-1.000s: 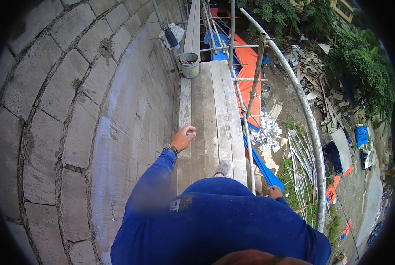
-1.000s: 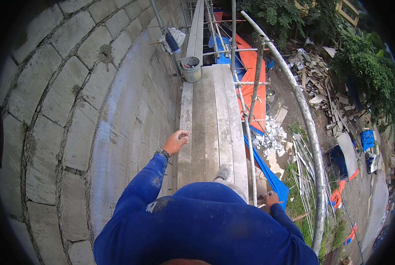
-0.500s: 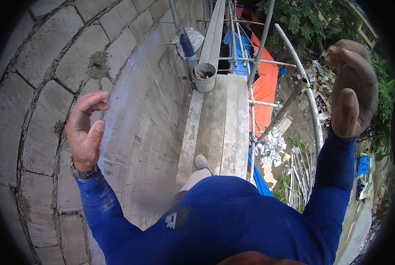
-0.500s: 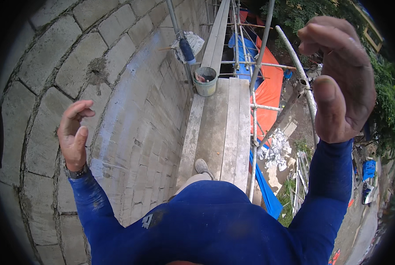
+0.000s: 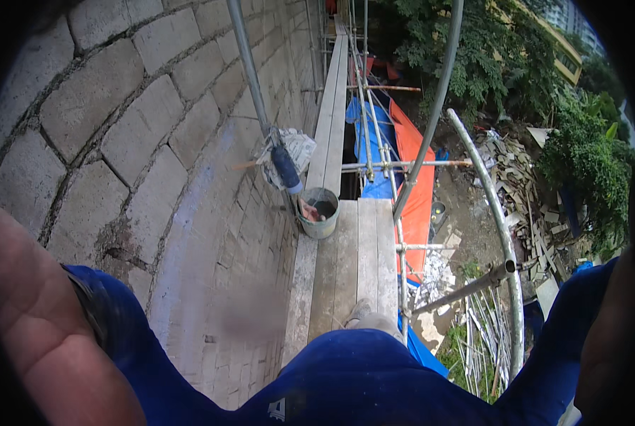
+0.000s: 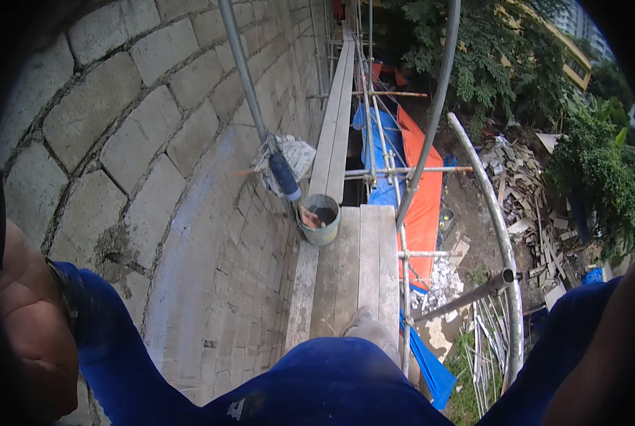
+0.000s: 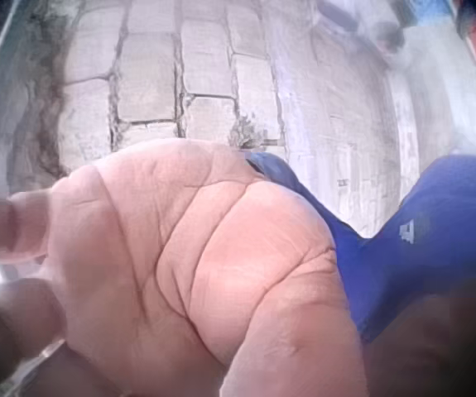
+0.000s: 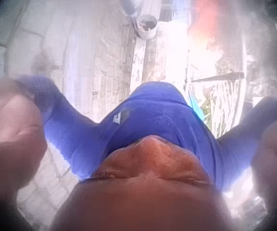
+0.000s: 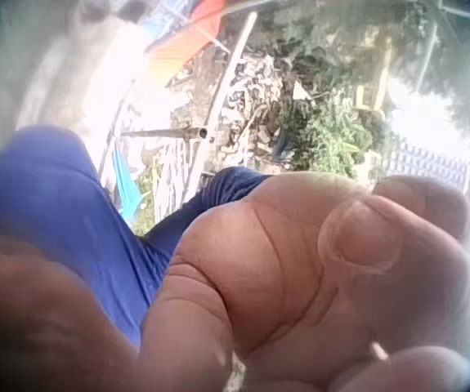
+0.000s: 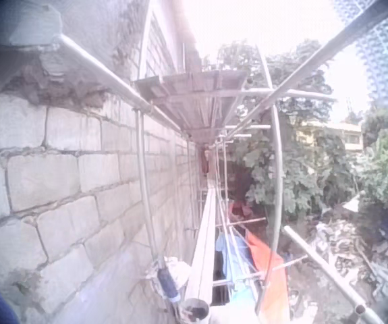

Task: The person walks along a scaffold and uses a trowel to apply mortar to the joints of a block wall. They repeatedly scoop mortar from a bucket and spread it along the wall surface.

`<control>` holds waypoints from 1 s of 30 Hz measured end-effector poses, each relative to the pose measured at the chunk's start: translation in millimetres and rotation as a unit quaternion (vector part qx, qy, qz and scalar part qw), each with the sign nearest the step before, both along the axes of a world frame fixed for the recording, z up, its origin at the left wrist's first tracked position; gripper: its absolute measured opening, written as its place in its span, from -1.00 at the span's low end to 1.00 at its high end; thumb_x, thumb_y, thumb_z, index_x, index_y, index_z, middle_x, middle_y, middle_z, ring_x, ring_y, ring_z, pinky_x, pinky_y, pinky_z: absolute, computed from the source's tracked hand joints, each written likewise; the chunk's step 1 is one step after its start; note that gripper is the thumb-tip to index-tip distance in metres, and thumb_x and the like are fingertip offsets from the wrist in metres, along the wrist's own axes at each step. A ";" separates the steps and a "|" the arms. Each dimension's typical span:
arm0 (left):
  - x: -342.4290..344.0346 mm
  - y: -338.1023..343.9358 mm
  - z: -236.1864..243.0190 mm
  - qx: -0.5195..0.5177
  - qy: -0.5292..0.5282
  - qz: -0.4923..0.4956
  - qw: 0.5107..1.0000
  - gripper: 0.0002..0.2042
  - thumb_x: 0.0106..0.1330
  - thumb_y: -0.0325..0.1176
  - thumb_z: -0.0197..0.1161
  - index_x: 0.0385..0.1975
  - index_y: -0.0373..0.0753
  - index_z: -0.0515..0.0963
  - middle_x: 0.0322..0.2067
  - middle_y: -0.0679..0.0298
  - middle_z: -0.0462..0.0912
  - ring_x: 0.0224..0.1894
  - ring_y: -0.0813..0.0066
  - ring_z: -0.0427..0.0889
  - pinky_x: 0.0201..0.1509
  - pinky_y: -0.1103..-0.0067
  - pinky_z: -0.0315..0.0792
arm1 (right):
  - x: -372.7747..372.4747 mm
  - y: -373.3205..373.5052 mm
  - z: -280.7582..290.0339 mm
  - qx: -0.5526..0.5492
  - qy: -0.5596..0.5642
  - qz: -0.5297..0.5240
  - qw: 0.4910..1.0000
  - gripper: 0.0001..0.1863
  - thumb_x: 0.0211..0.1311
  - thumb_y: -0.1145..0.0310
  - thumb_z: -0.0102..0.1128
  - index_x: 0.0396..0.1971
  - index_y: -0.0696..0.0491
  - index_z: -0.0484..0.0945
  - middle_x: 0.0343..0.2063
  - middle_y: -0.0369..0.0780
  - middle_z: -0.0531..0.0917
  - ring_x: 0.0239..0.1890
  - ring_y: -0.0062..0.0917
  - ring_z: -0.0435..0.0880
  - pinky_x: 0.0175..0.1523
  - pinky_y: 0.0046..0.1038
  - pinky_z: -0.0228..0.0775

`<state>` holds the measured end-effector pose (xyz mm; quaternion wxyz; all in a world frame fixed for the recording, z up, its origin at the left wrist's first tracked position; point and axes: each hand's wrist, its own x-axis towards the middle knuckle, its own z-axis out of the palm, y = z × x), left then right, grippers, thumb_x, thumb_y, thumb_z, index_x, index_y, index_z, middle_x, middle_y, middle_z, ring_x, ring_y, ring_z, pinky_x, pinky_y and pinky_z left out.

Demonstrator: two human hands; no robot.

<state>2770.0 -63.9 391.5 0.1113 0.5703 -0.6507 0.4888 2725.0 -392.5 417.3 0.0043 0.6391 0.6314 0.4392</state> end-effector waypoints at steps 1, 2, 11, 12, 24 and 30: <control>9.8 -26.8 5.7 0.010 -0.012 0.016 1.000 -0.44 0.40 0.00 0.14 0.25 -0.28 0.40 0.25 -0.04 0.43 0.27 0.08 0.44 0.33 0.25 0.30 | 2.7 -29.6 -2.2 0.019 -0.014 -0.023 0.999 -0.73 0.26 0.40 0.20 -0.10 0.23 0.57 -0.22 -0.12 0.57 -0.26 -0.50 0.53 -0.11 -0.49 0.38; 45.0 -38.0 -16.7 -0.022 -0.005 0.013 1.000 -0.44 0.40 -0.01 0.15 0.25 -0.28 0.40 0.25 -0.04 0.43 0.27 0.08 0.44 0.33 0.25 0.30 | 28.7 -32.4 -7.8 -0.010 -0.014 -0.050 0.999 -0.73 0.25 0.41 0.20 -0.11 0.23 0.57 -0.22 -0.12 0.57 -0.26 -0.50 0.53 -0.12 -0.49 0.38; 232.6 -125.7 -26.2 -0.092 -0.104 0.080 0.987 -0.48 0.39 -0.04 0.19 0.21 -0.28 0.42 0.21 -0.05 0.44 0.22 0.12 0.46 0.29 0.27 0.33 | 270.0 -87.3 -28.8 0.017 -0.025 0.011 0.999 -0.78 0.21 0.49 0.18 -0.15 0.22 0.59 -0.25 -0.12 0.58 -0.30 -0.51 0.53 -0.18 -0.52 0.37; 253.3 -128.1 -32.5 -0.115 -0.114 0.061 0.985 -0.48 0.38 -0.05 0.19 0.20 -0.28 0.42 0.20 -0.06 0.44 0.22 0.12 0.47 0.29 0.27 0.33 | 284.3 -89.6 -28.0 0.013 -0.024 0.003 1.000 -0.78 0.21 0.50 0.18 -0.16 0.22 0.59 -0.25 -0.12 0.58 -0.31 -0.51 0.53 -0.18 -0.52 0.37; 436.2 -47.7 -247.9 -0.331 0.401 0.333 0.787 -0.66 0.31 -0.20 0.28 -0.04 -0.31 0.56 0.04 0.04 0.55 0.10 0.18 0.53 0.20 0.38 0.39 | 602.9 -44.7 -257.3 0.251 0.510 -0.041 0.821 -0.82 0.18 0.55 0.18 -0.20 0.20 0.60 -0.35 -0.12 0.60 -0.37 -0.41 0.58 -0.24 -0.49 0.41; 543.9 -16.8 -418.4 -0.376 0.657 0.335 0.561 -0.61 0.17 -0.48 0.31 0.04 -0.34 0.53 0.13 0.04 0.51 0.07 0.25 0.58 0.15 0.41 0.45 | 753.6 24.6 -449.2 0.029 0.607 -0.119 0.785 -0.75 0.16 0.32 0.29 -0.20 0.13 0.66 -0.22 -0.07 0.69 -0.07 -0.14 0.63 0.08 -0.22 0.45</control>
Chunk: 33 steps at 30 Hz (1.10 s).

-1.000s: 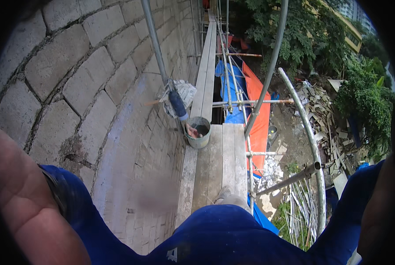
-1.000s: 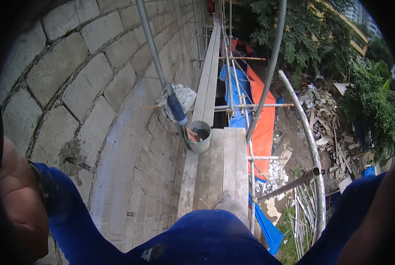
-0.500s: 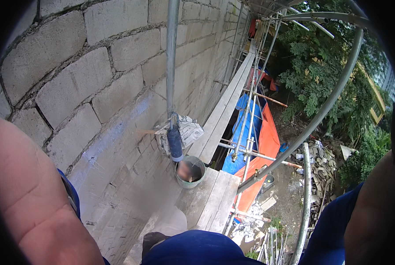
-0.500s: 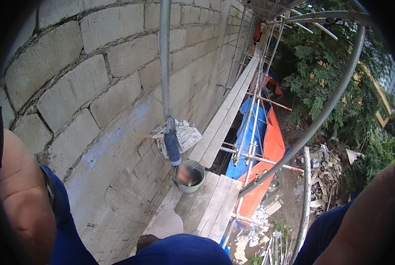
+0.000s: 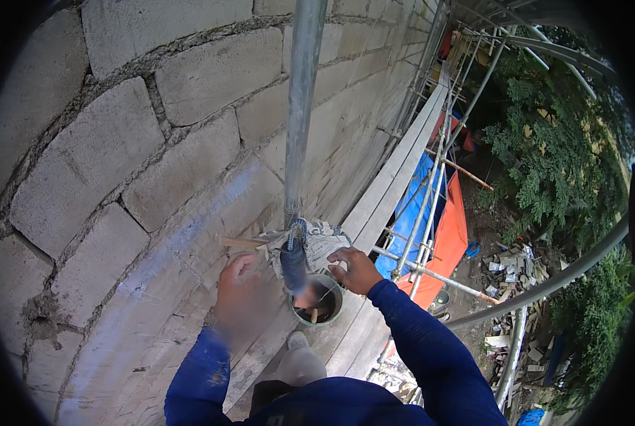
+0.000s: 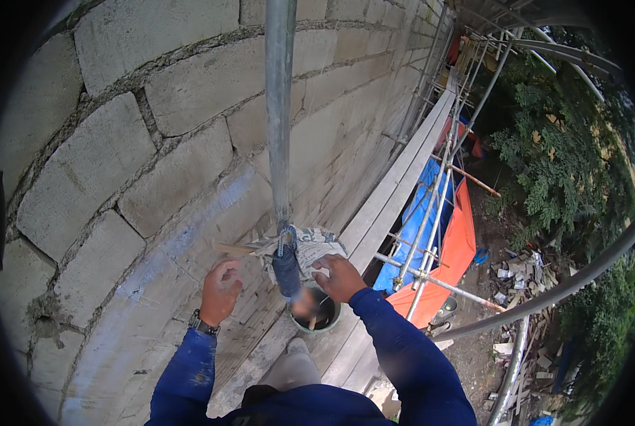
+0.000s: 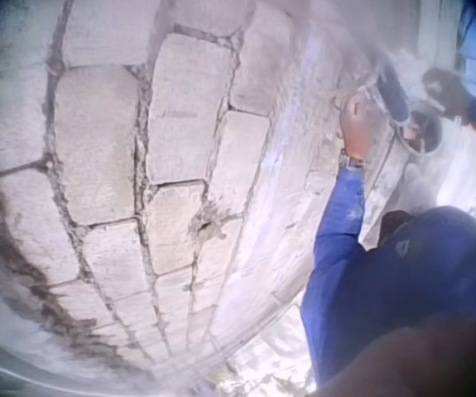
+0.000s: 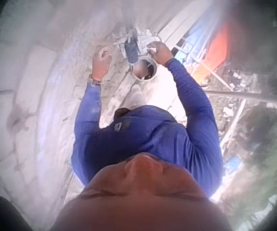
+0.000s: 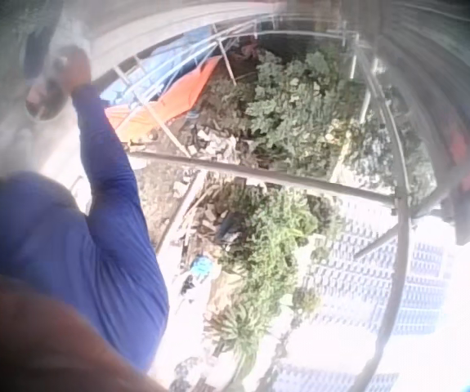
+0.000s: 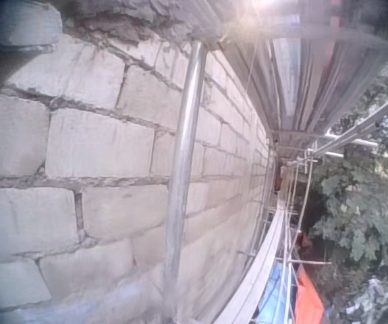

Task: The person walks along a scaffold and uses a trowel to apply mortar to the joints of a block wall. They repeatedly scoop mortar from a bucket and spread it along the wall surface.

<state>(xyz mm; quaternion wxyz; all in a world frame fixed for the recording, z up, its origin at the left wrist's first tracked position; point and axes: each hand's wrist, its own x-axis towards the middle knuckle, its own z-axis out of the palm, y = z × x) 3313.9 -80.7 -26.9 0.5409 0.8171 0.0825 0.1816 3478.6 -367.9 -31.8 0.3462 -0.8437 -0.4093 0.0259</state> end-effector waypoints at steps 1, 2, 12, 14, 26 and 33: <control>22.6 -2.7 -2.1 0.033 -0.028 0.019 0.999 -0.60 0.17 -0.47 0.31 0.05 -0.34 0.52 0.13 0.03 0.52 0.07 0.20 0.58 0.16 0.40 0.45 | 20.1 12.2 -17.5 -0.018 0.019 -0.011 1.000 -0.73 0.15 0.29 0.30 -0.20 0.12 0.67 -0.20 -0.07 0.69 -0.03 -0.14 0.63 0.11 -0.21 0.44; 49.3 -8.1 0.0 0.067 -0.051 0.035 0.996 -0.59 0.17 -0.46 0.30 0.06 -0.34 0.52 0.13 0.02 0.52 0.07 0.15 0.59 0.16 0.38 0.46 | 41.3 22.9 -32.8 -0.041 0.050 -0.020 0.998 -0.64 0.13 0.25 0.32 -0.10 0.12 0.64 -0.11 -0.05 0.67 0.04 -0.13 0.60 0.16 -0.20 0.42; 157.7 26.8 -12.4 -0.039 0.006 -0.010 0.999 -0.85 0.36 -0.41 0.13 -0.29 -0.33 0.60 -0.38 0.10 0.68 -0.29 0.34 0.67 -0.08 0.48 0.49 | 122.4 110.5 -120.2 -0.128 -0.037 -0.097 0.986 -0.44 0.19 0.04 0.31 0.05 0.14 0.55 0.04 0.02 0.61 0.15 -0.07 0.53 0.27 -0.03 0.28; 137.7 49.3 -7.0 -0.118 0.015 0.048 0.992 -0.87 0.39 -0.45 0.10 -0.29 -0.33 0.59 -0.42 0.19 0.65 -0.30 0.46 0.62 -0.10 0.53 0.47 | 122.0 114.7 -133.8 -0.121 0.002 -0.108 0.987 -0.54 0.23 0.09 0.27 -0.06 0.17 0.58 -0.06 0.10 0.62 0.09 0.01 0.55 0.21 -0.02 0.32; 56.3 92.4 -40.2 -0.251 -0.002 0.132 0.959 -0.87 0.49 -0.44 0.10 -0.24 -0.33 0.57 -0.34 0.31 0.64 -0.29 0.58 0.61 -0.10 0.59 0.46 | 82.9 120.0 -93.1 0.025 -0.018 0.023 0.999 -0.78 0.24 0.36 0.19 -0.35 0.26 0.51 -0.39 0.15 0.56 -0.28 0.12 0.54 -0.15 -0.01 0.36; 34.9 88.8 -50.7 -0.232 0.034 0.139 0.962 -0.87 0.48 -0.44 0.10 -0.26 -0.34 0.56 -0.37 0.30 0.64 -0.31 0.56 0.62 -0.09 0.59 0.45 | 60.6 135.7 -95.7 0.065 0.007 0.015 0.998 -0.80 0.25 0.37 0.21 -0.39 0.23 0.53 -0.45 0.12 0.57 -0.36 0.11 0.55 -0.23 -0.04 0.38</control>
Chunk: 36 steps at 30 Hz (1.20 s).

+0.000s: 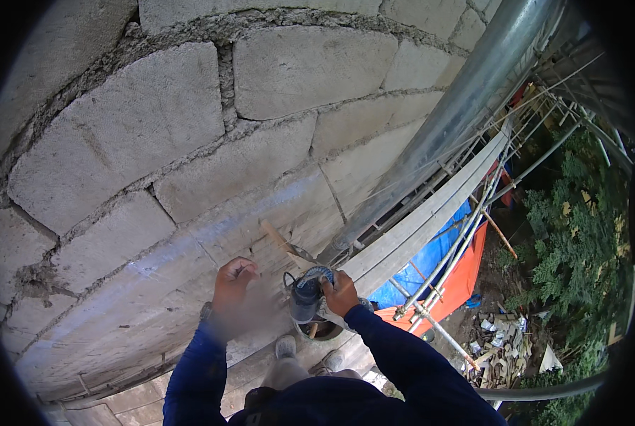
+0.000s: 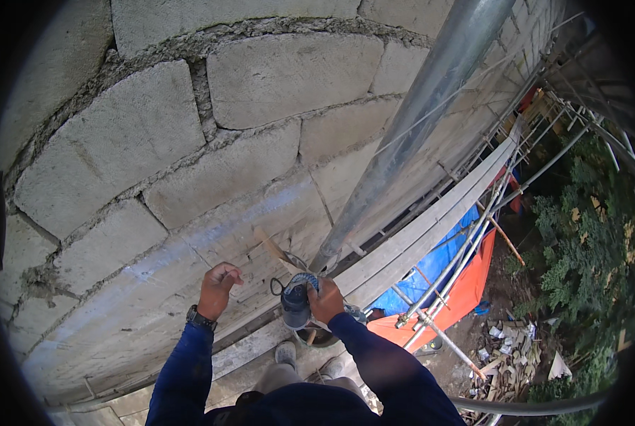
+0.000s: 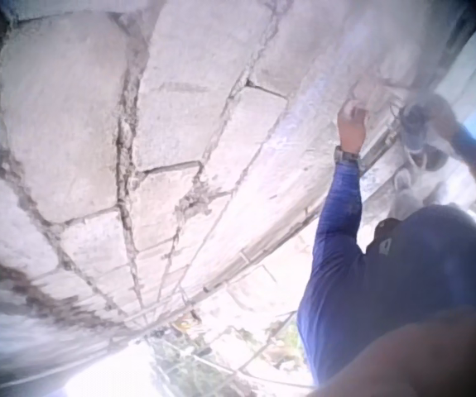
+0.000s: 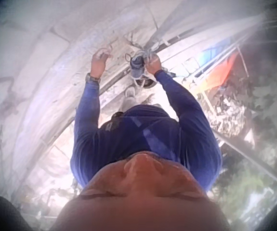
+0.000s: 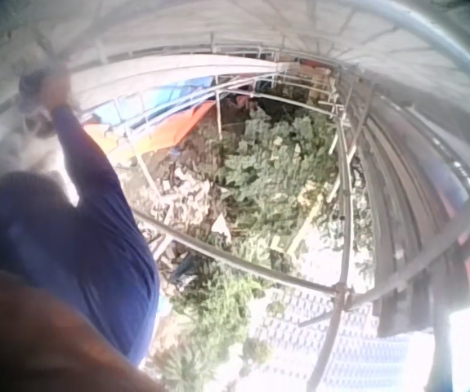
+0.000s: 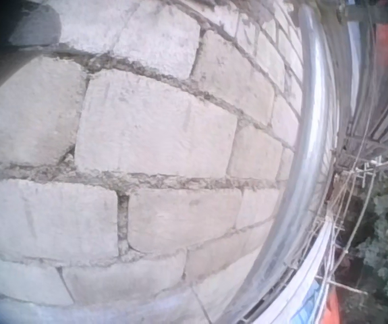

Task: The person walks along a scaffold and uses a trowel to apply mortar to the joints of a block wall. They repeatedly scoop mortar from a bucket and spread it along the wall surface.

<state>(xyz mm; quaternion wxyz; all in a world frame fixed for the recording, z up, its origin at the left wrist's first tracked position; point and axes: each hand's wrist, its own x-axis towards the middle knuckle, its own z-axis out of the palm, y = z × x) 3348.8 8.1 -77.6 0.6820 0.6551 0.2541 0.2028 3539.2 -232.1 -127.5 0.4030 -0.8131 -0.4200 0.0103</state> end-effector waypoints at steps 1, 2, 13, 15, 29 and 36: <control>-0.4 -1.7 -3.5 -0.001 0.000 -0.001 1.000 -0.87 0.48 -0.44 0.10 -0.26 -0.34 0.56 -0.37 0.30 0.63 -0.31 0.56 0.62 -0.09 0.59 0.45 | -5.2 2.1 7.0 0.004 -0.010 0.018 1.000 -0.82 0.24 0.39 0.22 -0.38 0.23 0.54 -0.44 0.12 0.58 -0.33 0.10 0.57 -0.21 -0.06 0.40; -3.2 -1.8 -3.4 0.004 -0.003 0.004 1.000 -0.87 0.48 -0.44 0.11 -0.27 -0.34 0.56 -0.37 0.30 0.63 -0.30 0.56 0.62 -0.09 0.59 0.45 | -12.3 7.3 13.8 0.011 0.003 0.018 1.000 -0.82 0.23 0.39 0.22 -0.37 0.22 0.55 -0.44 0.11 0.59 -0.32 0.10 0.58 -0.21 -0.05 0.40; -12.1 -9.3 -2.5 0.020 -0.025 0.018 0.999 -0.90 0.45 -0.48 0.12 -0.27 -0.32 0.57 -0.37 0.32 0.63 -0.28 0.57 0.61 -0.10 0.59 0.46 | -52.0 27.0 39.4 -0.039 0.074 0.039 0.996 -0.78 0.15 0.38 0.17 -0.35 0.26 0.52 -0.39 0.16 0.59 -0.20 0.11 0.58 -0.05 -0.05 0.42; -14.3 -10.0 1.1 0.029 -0.029 0.017 0.999 -0.92 0.42 -0.53 0.13 -0.26 -0.31 0.59 -0.34 0.35 0.64 -0.28 0.60 0.62 -0.12 0.61 0.47 | -54.1 21.7 41.0 -0.015 0.083 0.026 0.996 -0.78 0.16 0.36 0.16 -0.35 0.25 0.52 -0.38 0.16 0.59 -0.20 0.10 0.58 -0.05 -0.05 0.42; -26.5 -29.5 12.9 0.055 -0.004 0.038 0.998 -0.92 0.41 -0.51 0.15 -0.29 -0.31 0.59 -0.38 0.34 0.64 -0.29 0.63 0.58 -0.13 0.65 0.41 | -73.4 40.4 54.6 -0.112 0.117 0.110 0.981 -0.70 0.20 0.28 0.19 -0.20 0.21 0.58 -0.27 0.07 0.66 -0.14 0.02 0.64 0.03 -0.10 0.47; -58.3 -33.9 -12.4 0.133 0.042 0.054 0.989 -0.92 0.40 -0.54 0.12 -0.32 -0.31 0.56 -0.38 0.40 0.58 -0.34 0.70 0.44 -0.21 0.68 0.33 | -47.0 -79.8 15.4 -0.169 0.219 0.122 0.953 -0.68 0.19 0.32 0.26 -0.11 0.18 0.59 -0.17 0.07 0.66 -0.06 0.00 0.62 0.06 -0.14 0.45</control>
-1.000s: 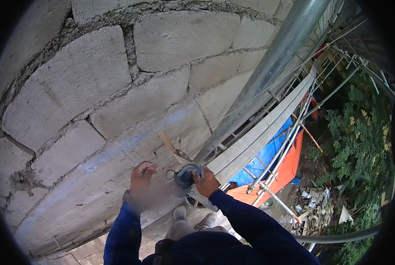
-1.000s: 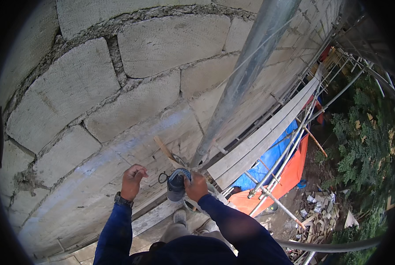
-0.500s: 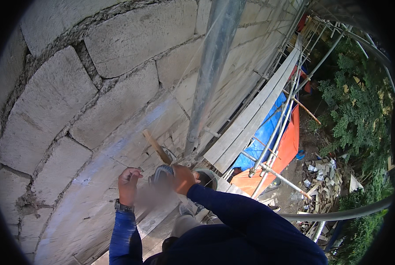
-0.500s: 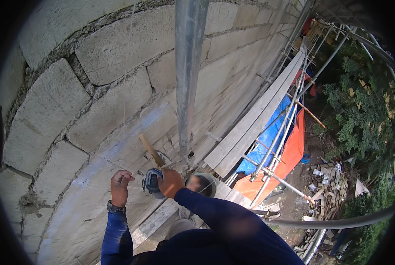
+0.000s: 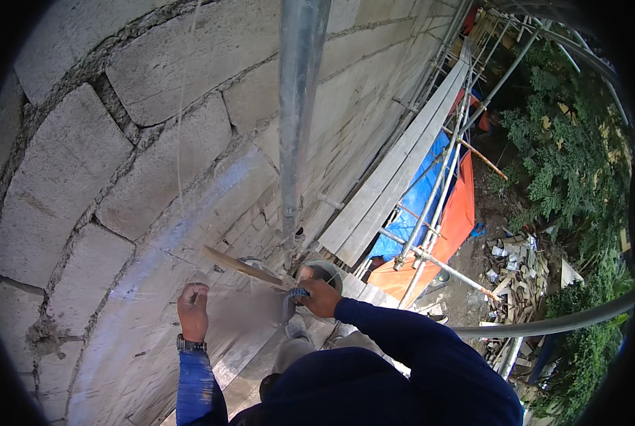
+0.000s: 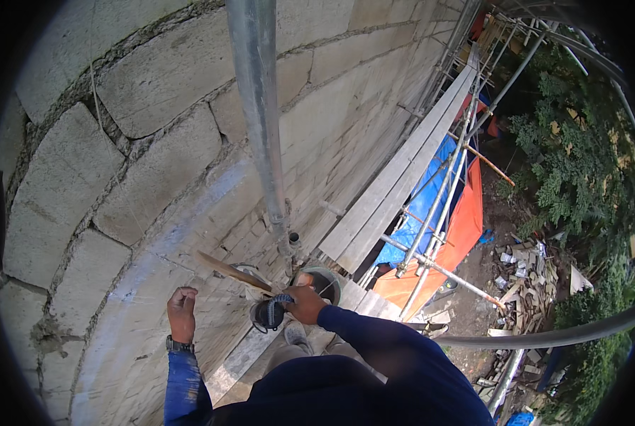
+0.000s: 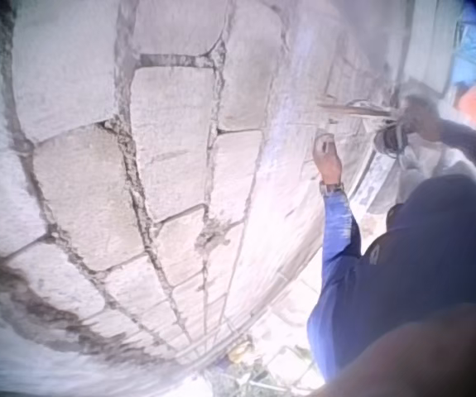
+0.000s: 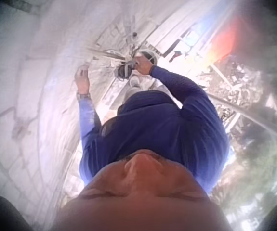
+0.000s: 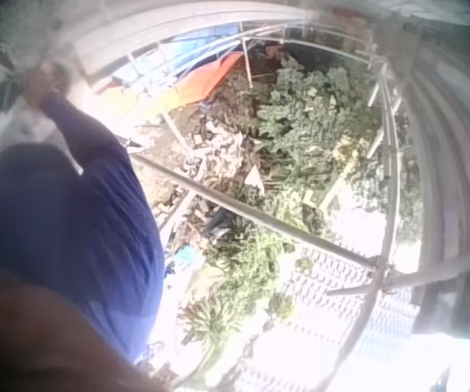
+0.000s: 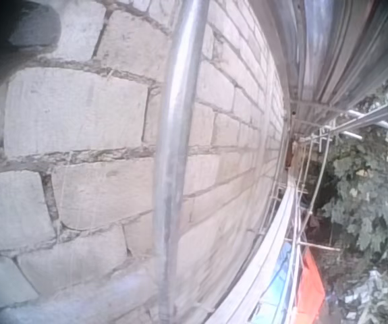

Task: The person walks along a scaffold and uses a trowel to apply mortar to the joints of a block wall. They repeatedly scoop mortar from a bucket and spread it along the wall surface.

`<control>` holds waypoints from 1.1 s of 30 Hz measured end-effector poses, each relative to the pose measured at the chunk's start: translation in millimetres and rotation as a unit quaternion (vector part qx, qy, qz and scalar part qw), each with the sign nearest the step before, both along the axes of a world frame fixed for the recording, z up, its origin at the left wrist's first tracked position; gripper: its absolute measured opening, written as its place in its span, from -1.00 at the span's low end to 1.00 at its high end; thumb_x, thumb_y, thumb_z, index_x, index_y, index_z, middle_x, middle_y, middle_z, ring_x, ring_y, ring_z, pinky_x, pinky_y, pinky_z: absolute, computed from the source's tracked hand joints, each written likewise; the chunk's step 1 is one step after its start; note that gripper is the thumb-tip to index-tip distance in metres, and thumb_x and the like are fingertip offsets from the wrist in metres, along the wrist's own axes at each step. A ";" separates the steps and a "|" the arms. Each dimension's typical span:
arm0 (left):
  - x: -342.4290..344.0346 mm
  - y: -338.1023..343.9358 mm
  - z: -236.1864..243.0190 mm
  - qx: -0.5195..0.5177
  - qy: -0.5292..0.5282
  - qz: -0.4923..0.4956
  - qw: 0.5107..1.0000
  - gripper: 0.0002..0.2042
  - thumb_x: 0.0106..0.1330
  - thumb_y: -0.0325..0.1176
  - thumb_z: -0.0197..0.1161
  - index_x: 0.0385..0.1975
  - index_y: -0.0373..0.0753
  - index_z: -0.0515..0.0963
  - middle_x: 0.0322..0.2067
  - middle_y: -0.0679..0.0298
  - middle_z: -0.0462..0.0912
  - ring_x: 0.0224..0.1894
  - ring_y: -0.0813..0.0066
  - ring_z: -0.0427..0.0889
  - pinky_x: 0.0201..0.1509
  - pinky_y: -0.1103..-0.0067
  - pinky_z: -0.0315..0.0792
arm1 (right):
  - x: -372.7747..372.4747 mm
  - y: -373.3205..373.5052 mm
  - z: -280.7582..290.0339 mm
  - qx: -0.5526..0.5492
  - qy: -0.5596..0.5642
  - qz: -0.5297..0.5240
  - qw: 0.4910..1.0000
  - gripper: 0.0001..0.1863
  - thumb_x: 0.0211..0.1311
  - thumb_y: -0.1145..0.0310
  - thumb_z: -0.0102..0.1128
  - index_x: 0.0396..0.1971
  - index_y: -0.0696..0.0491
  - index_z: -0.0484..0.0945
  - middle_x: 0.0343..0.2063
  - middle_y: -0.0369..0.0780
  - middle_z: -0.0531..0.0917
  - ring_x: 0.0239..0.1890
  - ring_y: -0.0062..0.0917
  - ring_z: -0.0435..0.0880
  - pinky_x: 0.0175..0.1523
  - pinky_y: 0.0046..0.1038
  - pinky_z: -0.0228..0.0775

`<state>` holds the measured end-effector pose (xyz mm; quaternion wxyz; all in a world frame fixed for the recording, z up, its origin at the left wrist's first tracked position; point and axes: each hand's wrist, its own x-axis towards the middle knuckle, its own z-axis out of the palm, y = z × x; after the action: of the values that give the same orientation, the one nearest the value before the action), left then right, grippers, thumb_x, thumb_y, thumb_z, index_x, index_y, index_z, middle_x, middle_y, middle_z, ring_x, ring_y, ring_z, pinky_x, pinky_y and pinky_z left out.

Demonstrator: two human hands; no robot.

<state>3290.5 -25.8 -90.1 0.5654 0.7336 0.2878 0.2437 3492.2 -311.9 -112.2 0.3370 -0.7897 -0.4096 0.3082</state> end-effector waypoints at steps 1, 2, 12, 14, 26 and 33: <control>0.2 -1.8 -3.0 0.001 0.006 0.003 1.000 -0.92 0.40 -0.53 0.13 -0.31 -0.30 0.56 -0.39 0.41 0.57 -0.35 0.71 0.43 -0.23 0.68 0.32 | -1.5 -19.2 -14.1 0.034 -0.020 -0.028 0.999 -0.68 0.18 0.33 0.27 -0.11 0.19 0.59 -0.18 0.07 0.66 -0.08 0.01 0.63 0.06 -0.15 0.44; 2.4 -3.9 -5.1 0.003 0.012 0.005 1.000 -0.92 0.41 -0.52 0.13 -0.31 -0.30 0.56 -0.40 0.42 0.55 -0.36 0.71 0.42 -0.24 0.68 0.31 | -5.1 -38.7 -39.1 0.068 -0.039 -0.058 0.995 -0.68 0.18 0.33 0.29 -0.12 0.20 0.59 -0.19 0.08 0.66 -0.09 0.01 0.63 0.06 -0.15 0.44; 5.0 -8.5 -128.7 0.038 0.142 0.007 0.989 -0.89 0.32 -0.51 0.07 -0.41 -0.29 0.54 -0.47 0.38 0.54 -0.36 0.59 0.47 -0.21 0.58 0.35 | 21.9 -183.8 14.0 0.048 -0.012 -0.235 0.971 -0.74 0.17 0.37 0.26 -0.22 0.22 0.58 -0.30 0.11 0.63 -0.15 0.08 0.61 -0.04 -0.11 0.44; 15.8 -33.3 -137.5 0.051 0.162 -0.018 0.985 -0.89 0.29 -0.47 0.08 -0.45 -0.30 0.53 -0.50 0.33 0.54 -0.40 0.56 0.46 -0.26 0.56 0.36 | 24.5 -230.4 11.4 0.051 -0.045 -0.297 0.953 -0.77 0.18 0.37 0.24 -0.25 0.21 0.57 -0.33 0.10 0.62 -0.18 0.09 0.60 -0.05 -0.10 0.44; 67.6 -114.3 -129.4 -0.175 0.667 -0.080 0.720 -0.31 0.45 0.28 -0.15 0.12 -0.27 0.53 -0.04 -0.01 0.66 0.01 0.01 0.64 0.15 0.18 0.46 | 25.8 -417.2 -45.0 0.019 -0.155 -0.490 0.858 -0.84 0.15 0.38 0.19 -0.45 0.18 0.50 -0.52 0.05 0.56 -0.40 0.01 0.56 -0.26 -0.16 0.38; 142.4 -190.5 -142.0 -0.231 0.473 -0.309 0.792 -0.34 0.51 0.23 -0.21 0.13 -0.31 0.48 0.00 0.11 0.64 0.00 0.21 0.64 0.11 0.24 0.44 | 40.0 -477.0 -41.9 0.033 -0.081 -0.586 0.806 -0.86 0.14 0.42 0.22 -0.43 0.21 0.57 -0.53 0.01 0.62 -0.43 -0.14 0.62 -0.25 -0.24 0.42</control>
<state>3433.0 -216.2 -232.1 0.5566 0.6548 0.3247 -0.3949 3532.2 -788.9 -154.0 0.4448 -0.8901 0.0953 -0.0260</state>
